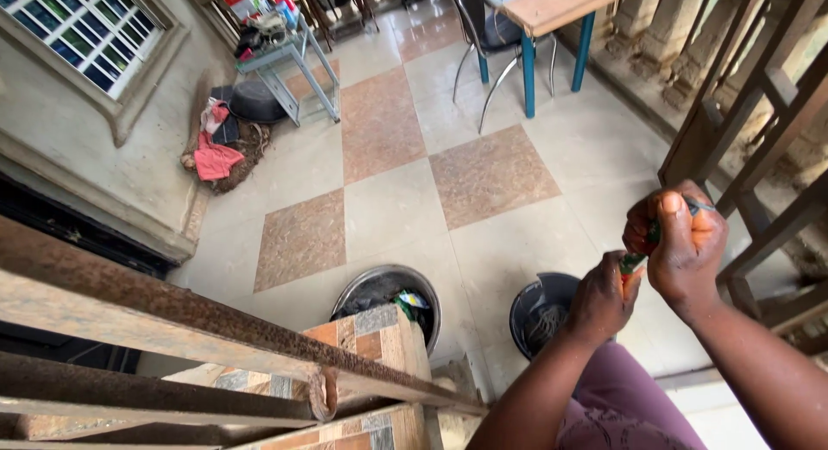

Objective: The person carries a bucket of water and a mop into a building, wrings the mop head by hand, and then mops the tiled floor around a shoe rack and furniture.

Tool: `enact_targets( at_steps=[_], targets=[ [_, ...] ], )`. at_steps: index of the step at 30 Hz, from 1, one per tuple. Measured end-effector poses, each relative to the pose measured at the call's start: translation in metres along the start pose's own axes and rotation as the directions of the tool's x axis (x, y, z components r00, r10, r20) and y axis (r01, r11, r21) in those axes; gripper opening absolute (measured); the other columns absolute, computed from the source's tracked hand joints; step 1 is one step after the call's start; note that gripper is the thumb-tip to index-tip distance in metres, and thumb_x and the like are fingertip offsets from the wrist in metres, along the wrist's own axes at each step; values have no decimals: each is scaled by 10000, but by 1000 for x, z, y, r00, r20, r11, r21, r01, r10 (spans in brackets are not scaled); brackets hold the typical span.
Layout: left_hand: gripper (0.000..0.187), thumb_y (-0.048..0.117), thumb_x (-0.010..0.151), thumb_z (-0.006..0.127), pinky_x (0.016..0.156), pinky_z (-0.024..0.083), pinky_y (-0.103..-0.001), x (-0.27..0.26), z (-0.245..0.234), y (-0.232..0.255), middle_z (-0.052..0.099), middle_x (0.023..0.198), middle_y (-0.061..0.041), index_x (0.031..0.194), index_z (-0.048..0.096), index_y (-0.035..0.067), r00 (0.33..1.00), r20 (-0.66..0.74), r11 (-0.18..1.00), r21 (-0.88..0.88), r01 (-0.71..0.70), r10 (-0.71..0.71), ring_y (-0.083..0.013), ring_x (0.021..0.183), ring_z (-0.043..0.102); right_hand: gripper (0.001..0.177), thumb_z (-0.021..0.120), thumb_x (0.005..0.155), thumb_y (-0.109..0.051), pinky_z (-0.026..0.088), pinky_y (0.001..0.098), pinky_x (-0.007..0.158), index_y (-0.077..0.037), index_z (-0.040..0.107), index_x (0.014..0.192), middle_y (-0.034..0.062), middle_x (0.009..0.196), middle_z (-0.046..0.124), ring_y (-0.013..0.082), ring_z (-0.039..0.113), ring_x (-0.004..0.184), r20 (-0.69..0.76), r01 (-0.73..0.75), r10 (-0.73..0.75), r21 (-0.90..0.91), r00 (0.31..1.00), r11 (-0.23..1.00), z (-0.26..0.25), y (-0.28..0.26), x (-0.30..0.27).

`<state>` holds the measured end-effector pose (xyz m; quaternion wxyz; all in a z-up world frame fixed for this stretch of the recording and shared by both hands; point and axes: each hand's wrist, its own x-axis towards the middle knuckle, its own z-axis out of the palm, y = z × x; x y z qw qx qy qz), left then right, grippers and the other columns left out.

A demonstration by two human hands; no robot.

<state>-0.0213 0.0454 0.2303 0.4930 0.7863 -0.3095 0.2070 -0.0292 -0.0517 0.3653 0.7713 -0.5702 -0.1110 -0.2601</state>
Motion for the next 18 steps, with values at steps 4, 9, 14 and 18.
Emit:
enact_targets(
  at_steps=[4,9,14,18],
  targets=[
    [366,170,1084,614,798,553,-539,-10,-7,6,644,1019,-293,1323,396,-4,1000,-3,1000,-25,15,-15,-499,945,675,413,566,1162,-349,414,280,591,-34,452,921,93,725,511,114,478,628,43,-1,-2,58,999,998,4,-3,-14],
    [367,174,1093,606,798,565,-527,-11,-11,6,640,1011,-283,1329,383,3,999,47,999,-43,23,-21,-480,942,690,389,557,1159,-345,432,282,588,-36,467,939,92,725,524,114,495,627,42,26,-27,22,999,999,6,-6,-16],
    [353,170,1095,606,789,566,-527,-11,-17,4,646,1000,-274,1321,383,16,999,36,998,-55,25,-23,-475,937,694,381,558,1151,-351,435,283,577,-40,474,947,98,705,528,114,496,605,62,26,-25,-17,998,1000,13,-6,-13],
    [363,167,1088,621,784,566,-525,-10,-18,-6,646,983,-270,1319,388,12,998,19,998,-41,56,-55,-473,928,691,371,551,1152,-332,449,286,592,-37,470,942,96,723,533,129,504,675,78,24,-23,-14,997,1000,21,-1,-9]
  ],
)
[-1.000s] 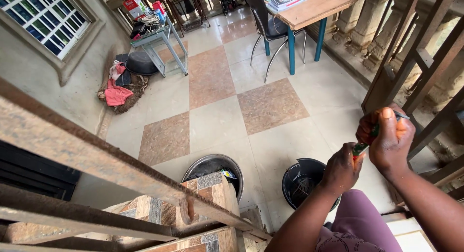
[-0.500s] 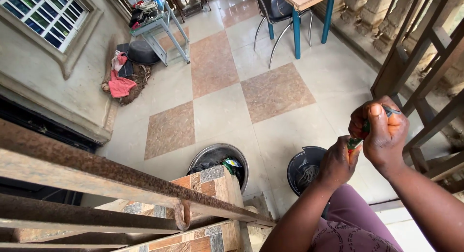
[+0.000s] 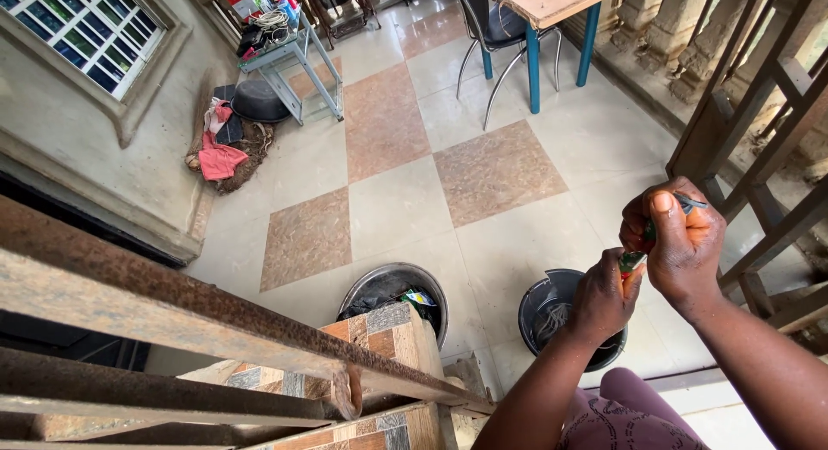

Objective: The person carries a bucket of water and a mop into a building, wrings the mop head by hand, and then mops the tiled floor around a shoe rack and furniture.

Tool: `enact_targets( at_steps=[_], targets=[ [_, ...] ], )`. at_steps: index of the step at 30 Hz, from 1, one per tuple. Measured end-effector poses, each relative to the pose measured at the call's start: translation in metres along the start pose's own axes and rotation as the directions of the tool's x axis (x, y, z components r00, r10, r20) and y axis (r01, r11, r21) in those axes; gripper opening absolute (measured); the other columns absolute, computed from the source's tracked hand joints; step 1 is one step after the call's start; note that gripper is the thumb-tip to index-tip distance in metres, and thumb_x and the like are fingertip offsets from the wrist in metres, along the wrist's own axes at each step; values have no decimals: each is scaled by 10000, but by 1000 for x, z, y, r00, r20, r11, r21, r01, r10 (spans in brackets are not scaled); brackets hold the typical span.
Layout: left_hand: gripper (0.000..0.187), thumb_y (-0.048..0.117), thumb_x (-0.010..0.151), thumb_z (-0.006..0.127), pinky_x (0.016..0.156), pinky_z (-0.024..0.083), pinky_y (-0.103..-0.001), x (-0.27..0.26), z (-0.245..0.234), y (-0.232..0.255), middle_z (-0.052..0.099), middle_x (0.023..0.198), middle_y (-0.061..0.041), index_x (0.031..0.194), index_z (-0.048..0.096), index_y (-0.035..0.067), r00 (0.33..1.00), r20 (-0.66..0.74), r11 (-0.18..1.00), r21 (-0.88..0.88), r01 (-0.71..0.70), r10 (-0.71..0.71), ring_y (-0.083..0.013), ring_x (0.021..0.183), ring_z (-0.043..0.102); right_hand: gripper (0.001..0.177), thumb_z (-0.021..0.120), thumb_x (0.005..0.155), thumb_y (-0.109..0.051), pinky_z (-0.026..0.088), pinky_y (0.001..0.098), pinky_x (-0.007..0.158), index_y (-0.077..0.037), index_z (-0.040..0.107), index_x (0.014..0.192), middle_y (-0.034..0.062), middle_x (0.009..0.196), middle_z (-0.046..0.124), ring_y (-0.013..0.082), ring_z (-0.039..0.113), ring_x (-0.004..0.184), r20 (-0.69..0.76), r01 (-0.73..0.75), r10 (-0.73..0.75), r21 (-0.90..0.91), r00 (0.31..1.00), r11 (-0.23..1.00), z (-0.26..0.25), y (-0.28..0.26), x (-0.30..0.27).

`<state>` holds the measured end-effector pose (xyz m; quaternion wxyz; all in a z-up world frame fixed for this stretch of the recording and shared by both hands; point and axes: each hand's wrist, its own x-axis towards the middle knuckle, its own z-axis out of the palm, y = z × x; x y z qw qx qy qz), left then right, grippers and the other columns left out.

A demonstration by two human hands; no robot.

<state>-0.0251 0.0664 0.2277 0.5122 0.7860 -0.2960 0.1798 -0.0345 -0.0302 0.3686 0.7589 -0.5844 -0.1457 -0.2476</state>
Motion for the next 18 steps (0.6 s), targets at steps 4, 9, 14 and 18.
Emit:
enact_targets(
  at_steps=[4,9,14,18],
  targets=[
    [372,154,1069,633,799,554,-534,5,0,2,650,1019,-283,1324,412,-1,998,-43,999,13,-42,42,-487,940,679,332,534,1137,-302,435,291,577,-32,478,952,105,731,543,144,496,660,-42,-42,42,-11,998,999,-1,1,4],
    [343,175,1101,620,777,556,-502,1,6,6,651,957,-265,1309,414,-3,998,27,998,-16,-59,60,-458,914,687,381,587,1169,-275,410,300,588,-11,459,926,100,789,481,155,474,669,-60,-43,52,146,997,988,-31,15,-10],
    [360,193,1082,615,768,568,-494,1,10,3,642,947,-269,1301,422,-19,992,75,994,32,-107,104,-455,892,691,336,595,1138,-260,474,370,651,5,486,962,121,826,518,202,538,733,-45,-59,69,196,997,979,-39,-3,-18],
    [351,219,1105,573,765,581,-471,8,2,-13,640,904,-263,1282,413,-38,976,188,993,34,-116,108,-419,806,695,323,574,1144,-231,549,419,775,34,531,965,178,835,605,247,613,775,5,-76,76,47,997,996,-41,-7,-15]
  ],
)
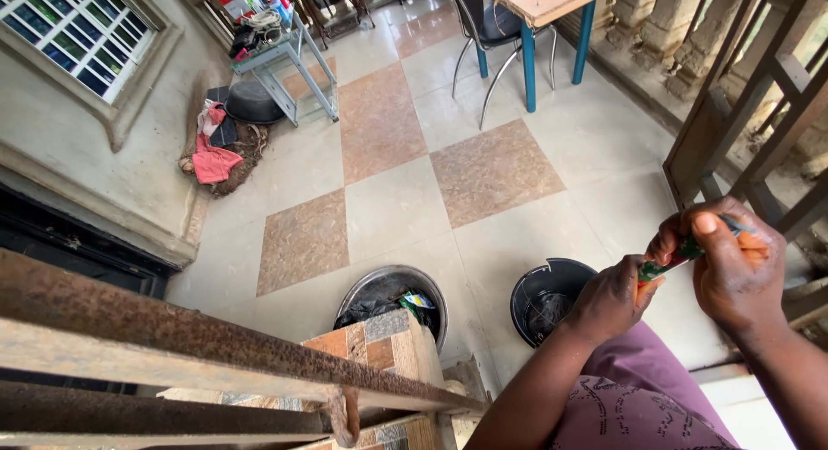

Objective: The person carries a bucket of water and a mop into a building, wrings the mop head by hand, and then mops the tiled floor around a shoe rack and furniture.

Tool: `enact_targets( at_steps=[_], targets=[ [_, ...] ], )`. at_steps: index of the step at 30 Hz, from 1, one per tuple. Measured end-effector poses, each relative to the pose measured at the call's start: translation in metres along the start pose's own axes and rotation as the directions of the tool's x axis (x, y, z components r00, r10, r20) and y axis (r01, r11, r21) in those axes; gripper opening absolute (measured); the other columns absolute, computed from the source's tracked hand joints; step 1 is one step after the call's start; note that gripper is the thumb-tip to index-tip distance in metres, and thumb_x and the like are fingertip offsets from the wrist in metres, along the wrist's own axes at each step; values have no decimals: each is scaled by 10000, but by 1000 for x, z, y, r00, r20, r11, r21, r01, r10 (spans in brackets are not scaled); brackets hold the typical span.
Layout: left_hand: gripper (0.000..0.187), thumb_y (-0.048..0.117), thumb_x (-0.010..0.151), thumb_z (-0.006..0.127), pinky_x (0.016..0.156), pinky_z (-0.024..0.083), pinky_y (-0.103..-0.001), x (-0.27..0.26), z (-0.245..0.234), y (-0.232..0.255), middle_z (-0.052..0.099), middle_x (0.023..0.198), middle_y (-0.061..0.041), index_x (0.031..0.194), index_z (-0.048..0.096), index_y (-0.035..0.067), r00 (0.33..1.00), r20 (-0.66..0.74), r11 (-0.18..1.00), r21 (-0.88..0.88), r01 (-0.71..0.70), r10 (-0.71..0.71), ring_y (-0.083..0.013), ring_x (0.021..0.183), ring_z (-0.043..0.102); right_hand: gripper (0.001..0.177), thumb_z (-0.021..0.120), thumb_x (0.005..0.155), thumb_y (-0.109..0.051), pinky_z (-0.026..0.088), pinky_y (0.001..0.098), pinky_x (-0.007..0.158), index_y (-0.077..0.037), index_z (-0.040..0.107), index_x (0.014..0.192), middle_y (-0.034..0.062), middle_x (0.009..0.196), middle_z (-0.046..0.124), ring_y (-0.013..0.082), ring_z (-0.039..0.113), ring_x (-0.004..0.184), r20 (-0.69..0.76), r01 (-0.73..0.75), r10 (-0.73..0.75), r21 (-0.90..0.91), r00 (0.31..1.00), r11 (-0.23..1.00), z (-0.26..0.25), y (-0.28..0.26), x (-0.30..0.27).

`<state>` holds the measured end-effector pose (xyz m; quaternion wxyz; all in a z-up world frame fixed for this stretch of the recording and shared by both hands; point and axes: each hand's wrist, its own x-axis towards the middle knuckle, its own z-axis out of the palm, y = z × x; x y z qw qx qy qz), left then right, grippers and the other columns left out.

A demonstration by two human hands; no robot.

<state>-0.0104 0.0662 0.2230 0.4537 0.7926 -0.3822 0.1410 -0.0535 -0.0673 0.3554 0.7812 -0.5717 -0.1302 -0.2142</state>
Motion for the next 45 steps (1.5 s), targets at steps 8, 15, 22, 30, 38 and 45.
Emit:
enact_targets(
  at_steps=[8,15,22,30,38,45],
  targets=[
    [387,190,1083,593,790,566,-491,31,-34,-74,652,1072,-307,1312,432,-77,990,-122,990,115,84,-70,-463,956,681,285,535,1109,-231,589,367,782,28,574,997,144,925,664,209,680,829,155,17,9,-161,988,987,38,50,66],
    [421,126,1019,649,887,545,-503,64,-59,-184,629,1185,-301,1318,433,-76,949,-314,960,262,97,-10,-466,1068,650,254,553,1067,-217,587,344,857,27,619,1052,125,980,720,196,707,938,324,-50,103,-166,941,985,61,137,133],
    [252,76,1036,623,864,523,-489,134,-88,-279,639,1066,-249,1235,508,-27,948,-288,901,361,238,-135,-437,1010,648,275,575,1047,-247,551,312,884,13,654,1091,100,1035,724,172,687,974,426,-7,133,-285,895,958,71,204,235],
    [221,87,1093,632,870,543,-446,267,-76,-379,625,1057,-231,1235,526,-46,952,-306,871,469,146,5,-389,974,644,350,561,1051,-319,516,309,861,20,647,1053,122,1022,724,178,645,940,315,-86,191,-318,930,944,24,286,399],
    [244,9,1003,592,870,543,-462,345,-137,-393,634,1118,-246,1241,575,-40,909,-346,919,229,321,-232,-432,1018,647,296,549,1024,-266,557,315,858,5,661,988,104,939,747,200,717,924,478,-191,279,-225,833,955,80,287,516],
    [198,50,1046,594,938,536,-474,369,-152,-397,649,1201,-235,1234,577,-9,873,-334,892,158,424,-356,-442,1102,642,319,557,1019,-310,558,319,838,-13,667,986,99,935,739,191,713,931,491,-229,329,-254,806,940,88,296,548]
  ],
)
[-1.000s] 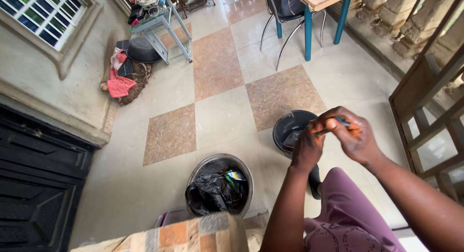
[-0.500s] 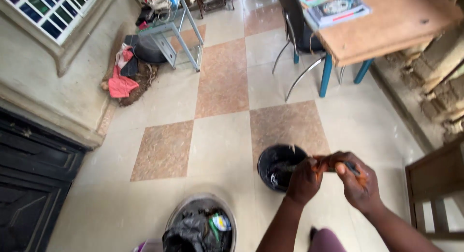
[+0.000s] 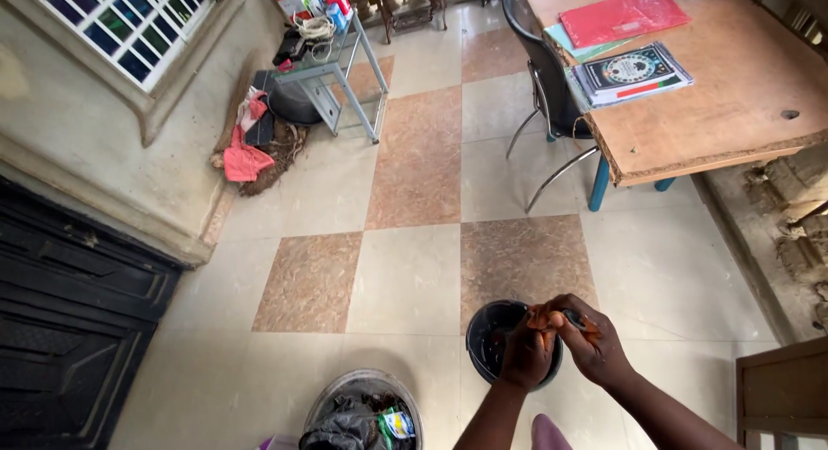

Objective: The person carries a bucket of water and a mop into a building, wrings the mop head by hand, and then mops the tiled floor around a shoe rack and furniture.

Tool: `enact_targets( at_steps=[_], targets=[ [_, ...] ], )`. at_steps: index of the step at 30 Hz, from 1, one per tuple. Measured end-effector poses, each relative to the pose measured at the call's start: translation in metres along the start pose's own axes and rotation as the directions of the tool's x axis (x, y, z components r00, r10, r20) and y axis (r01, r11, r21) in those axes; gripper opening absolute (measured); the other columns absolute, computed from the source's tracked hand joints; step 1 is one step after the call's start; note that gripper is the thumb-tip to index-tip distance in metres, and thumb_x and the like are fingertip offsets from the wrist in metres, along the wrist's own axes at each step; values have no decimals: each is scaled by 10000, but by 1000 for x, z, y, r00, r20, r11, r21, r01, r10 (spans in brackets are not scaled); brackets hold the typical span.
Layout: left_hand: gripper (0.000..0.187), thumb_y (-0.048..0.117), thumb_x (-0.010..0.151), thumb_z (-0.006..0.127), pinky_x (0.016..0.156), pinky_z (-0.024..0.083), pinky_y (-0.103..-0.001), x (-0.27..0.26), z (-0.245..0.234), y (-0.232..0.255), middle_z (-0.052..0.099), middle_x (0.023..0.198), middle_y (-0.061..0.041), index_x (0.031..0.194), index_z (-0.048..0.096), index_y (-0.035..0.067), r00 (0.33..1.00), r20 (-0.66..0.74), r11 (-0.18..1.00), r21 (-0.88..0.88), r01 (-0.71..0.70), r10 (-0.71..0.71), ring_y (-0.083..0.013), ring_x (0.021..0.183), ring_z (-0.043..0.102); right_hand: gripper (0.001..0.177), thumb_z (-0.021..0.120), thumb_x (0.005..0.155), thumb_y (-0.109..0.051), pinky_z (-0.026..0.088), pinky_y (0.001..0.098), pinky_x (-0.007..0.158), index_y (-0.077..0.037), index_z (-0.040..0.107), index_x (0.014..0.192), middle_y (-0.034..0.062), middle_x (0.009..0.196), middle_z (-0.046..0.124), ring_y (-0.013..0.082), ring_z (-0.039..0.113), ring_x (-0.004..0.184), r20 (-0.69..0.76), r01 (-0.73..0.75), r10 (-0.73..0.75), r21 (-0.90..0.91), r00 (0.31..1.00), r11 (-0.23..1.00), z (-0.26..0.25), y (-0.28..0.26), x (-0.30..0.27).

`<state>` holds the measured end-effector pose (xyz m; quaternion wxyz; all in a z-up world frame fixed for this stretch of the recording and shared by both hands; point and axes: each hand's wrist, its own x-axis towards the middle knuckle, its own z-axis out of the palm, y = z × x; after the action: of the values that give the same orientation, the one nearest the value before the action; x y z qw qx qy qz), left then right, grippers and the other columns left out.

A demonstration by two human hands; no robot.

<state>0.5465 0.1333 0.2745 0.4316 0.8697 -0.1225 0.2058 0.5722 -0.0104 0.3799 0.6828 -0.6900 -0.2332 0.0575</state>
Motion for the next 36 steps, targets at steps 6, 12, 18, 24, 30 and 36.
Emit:
enact_targets(
  at_steps=[6,12,18,24,30,36],
  targets=[
    [277,48,1023,581,984,524,-495,15,13,-18,636,1250,-254,1291,554,-19,999,-3,999,-6,-42,42,-455,1148,621,332,550,1032,-316,569,329,878,-14,679,982,109,959,742,203,726,962,-15,4,-4,20,1000,1000,-11,15,15],
    [321,59,1024,582,957,519,-505,10,9,-30,625,1246,-250,1331,526,-17,997,27,997,7,71,-71,-458,1143,613,334,536,1032,-323,571,338,907,-20,674,1011,105,984,766,201,731,1041,44,-6,6,-7,999,1000,-1,-2,30],
    [309,71,1031,571,948,528,-489,14,-20,-36,612,1273,-250,1331,529,11,989,25,986,-78,147,-145,-444,1160,618,333,542,1016,-336,584,328,859,-33,678,1032,95,984,775,191,747,973,105,-16,21,-52,994,999,25,-6,49],
    [370,68,1025,569,951,529,-484,33,-35,-67,590,1297,-260,1380,481,11,990,22,985,-97,139,-138,-455,1151,616,305,542,1010,-333,578,323,832,-46,625,1069,90,990,748,184,741,950,79,36,-26,-132,996,991,46,2,87],
    [341,33,1077,538,961,546,-482,70,-67,-98,608,1280,-251,1402,435,49,992,119,974,-219,63,-38,-445,1143,645,298,548,1006,-325,575,342,853,-50,623,1091,91,1059,722,208,746,1000,83,89,-74,-201,994,975,66,7,134],
    [463,5,1026,536,948,545,-507,95,-102,-118,610,1314,-269,1463,388,42,989,128,947,-302,105,-69,-462,1171,641,305,594,962,-330,594,346,834,-52,641,1075,60,1037,717,202,769,997,37,-53,68,-307,997,950,94,32,176]
  ],
)
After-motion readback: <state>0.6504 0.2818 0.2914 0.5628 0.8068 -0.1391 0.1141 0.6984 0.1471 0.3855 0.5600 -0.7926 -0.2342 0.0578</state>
